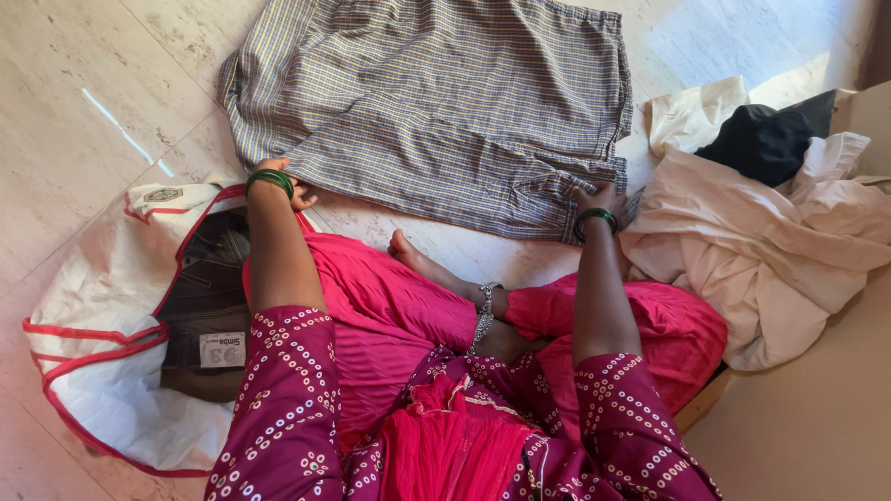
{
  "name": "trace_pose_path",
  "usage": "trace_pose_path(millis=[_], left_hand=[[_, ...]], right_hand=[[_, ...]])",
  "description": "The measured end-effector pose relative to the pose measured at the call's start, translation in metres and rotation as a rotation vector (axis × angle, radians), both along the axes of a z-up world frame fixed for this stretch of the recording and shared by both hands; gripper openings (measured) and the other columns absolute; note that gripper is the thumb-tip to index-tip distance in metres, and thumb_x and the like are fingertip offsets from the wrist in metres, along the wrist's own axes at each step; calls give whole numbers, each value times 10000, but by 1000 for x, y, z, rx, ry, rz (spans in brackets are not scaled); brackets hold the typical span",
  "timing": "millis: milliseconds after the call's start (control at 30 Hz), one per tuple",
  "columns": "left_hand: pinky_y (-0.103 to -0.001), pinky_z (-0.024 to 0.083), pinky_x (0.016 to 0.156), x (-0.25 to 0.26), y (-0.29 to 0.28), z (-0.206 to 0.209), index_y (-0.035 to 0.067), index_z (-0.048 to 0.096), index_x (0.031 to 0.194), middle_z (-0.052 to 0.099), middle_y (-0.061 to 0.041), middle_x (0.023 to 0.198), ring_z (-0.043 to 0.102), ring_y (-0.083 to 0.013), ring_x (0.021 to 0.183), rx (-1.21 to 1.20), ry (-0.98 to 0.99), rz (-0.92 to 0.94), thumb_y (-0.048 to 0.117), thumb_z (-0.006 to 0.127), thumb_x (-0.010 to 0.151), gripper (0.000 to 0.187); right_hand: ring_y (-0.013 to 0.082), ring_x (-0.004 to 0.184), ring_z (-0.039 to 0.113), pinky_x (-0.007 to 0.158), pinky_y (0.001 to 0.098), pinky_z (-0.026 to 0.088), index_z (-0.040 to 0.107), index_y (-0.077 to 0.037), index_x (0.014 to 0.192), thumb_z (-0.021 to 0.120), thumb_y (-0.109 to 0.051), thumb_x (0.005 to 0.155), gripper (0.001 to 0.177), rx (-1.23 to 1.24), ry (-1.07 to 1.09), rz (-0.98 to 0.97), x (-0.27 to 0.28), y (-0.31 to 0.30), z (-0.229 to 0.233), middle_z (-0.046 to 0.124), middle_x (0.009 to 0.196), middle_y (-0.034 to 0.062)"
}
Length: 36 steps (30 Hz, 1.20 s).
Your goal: The person folds a shirt while sitting on the floor. They lay the shirt flat, fold both sleeves inward, and then fold the body of the shirt several times until it is a neat square.
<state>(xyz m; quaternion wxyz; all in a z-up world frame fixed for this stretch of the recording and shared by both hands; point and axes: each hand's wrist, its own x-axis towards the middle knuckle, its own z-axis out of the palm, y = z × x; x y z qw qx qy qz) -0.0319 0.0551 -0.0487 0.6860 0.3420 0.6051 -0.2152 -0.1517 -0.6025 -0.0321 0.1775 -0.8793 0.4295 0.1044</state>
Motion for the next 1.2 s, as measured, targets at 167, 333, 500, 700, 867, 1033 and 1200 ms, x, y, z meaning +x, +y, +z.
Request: trace_pose_path(millis=[167, 333, 500, 700, 867, 1033, 1200], left_hand=[[-617, 257, 1153, 3, 1, -1, 147, 444, 1519, 463, 4, 1591, 398, -230, 1477, -70, -19, 26, 444, 538, 1029, 580], [-627, 262, 1121, 1, 5, -1, 145, 519, 1463, 578, 45, 1546, 488, -204, 1436, -166, -48, 100, 410, 508, 989, 543], [-627, 279, 1119, -4, 3, -7, 138, 514, 1463, 561, 41, 1555, 480, -210, 1438, -96, -63, 73, 388, 496, 1004, 523], [-628, 299, 1115, -12, 8, -9, 129, 507, 1462, 541, 36, 1566, 471, -217, 1441, -51, -67, 69, 361, 480, 1021, 500], [-629, 316, 1113, -10, 3, -14, 122, 502, 1462, 524, 31, 1575, 463, -223, 1443, -41, -76, 52, 339, 468, 1035, 480], [-629, 333, 1110, -8, 7, -17, 115, 496, 1461, 508, 27, 1584, 455, -229, 1445, -28, -88, 47, 317, 455, 1049, 461], [-630, 349, 1107, -2, 0, -19, 107, 491, 1461, 491, 22, 1593, 447, -235, 1448, -39, -102, 26, 295, 442, 1063, 442]], right_hand=[[340, 1167, 654, 1020, 456, 507, 722, -206, 1093, 844, -433, 765, 416, 27, -147, 319, -5, -23, -11, 703, 1212, 116], [352, 1016, 702, 906, 453, 541, 638, -132, 1117, 861, -300, 795, 425, 191, -469, 340, -3, -38, -20, 739, 1071, 148], [276, 1021, 666, 940, 427, 523, 663, -134, 1213, 866, -140, 858, 409, 307, -735, 413, 21, -59, -5, 726, 1076, 134], [264, 1032, 671, 915, 417, 550, 629, -124, 1280, 917, -110, 855, 513, 183, -767, 369, 55, -74, 7, 729, 1110, 155], [301, 1148, 627, 917, 386, 575, 340, -109, 1492, 963, -285, 771, 969, 522, -426, 113, 34, -68, -5, 582, 1314, 226], [339, 1297, 567, 1020, 403, 540, 234, -82, 1577, 995, -363, 671, 1216, 615, -354, 244, 2, -63, -15, 467, 1509, 286], [484, 1301, 481, 1010, 542, 467, 134, 23, 1548, 1060, -190, 601, 1341, 386, -536, 792, -19, -71, -15, 388, 1462, 426]])
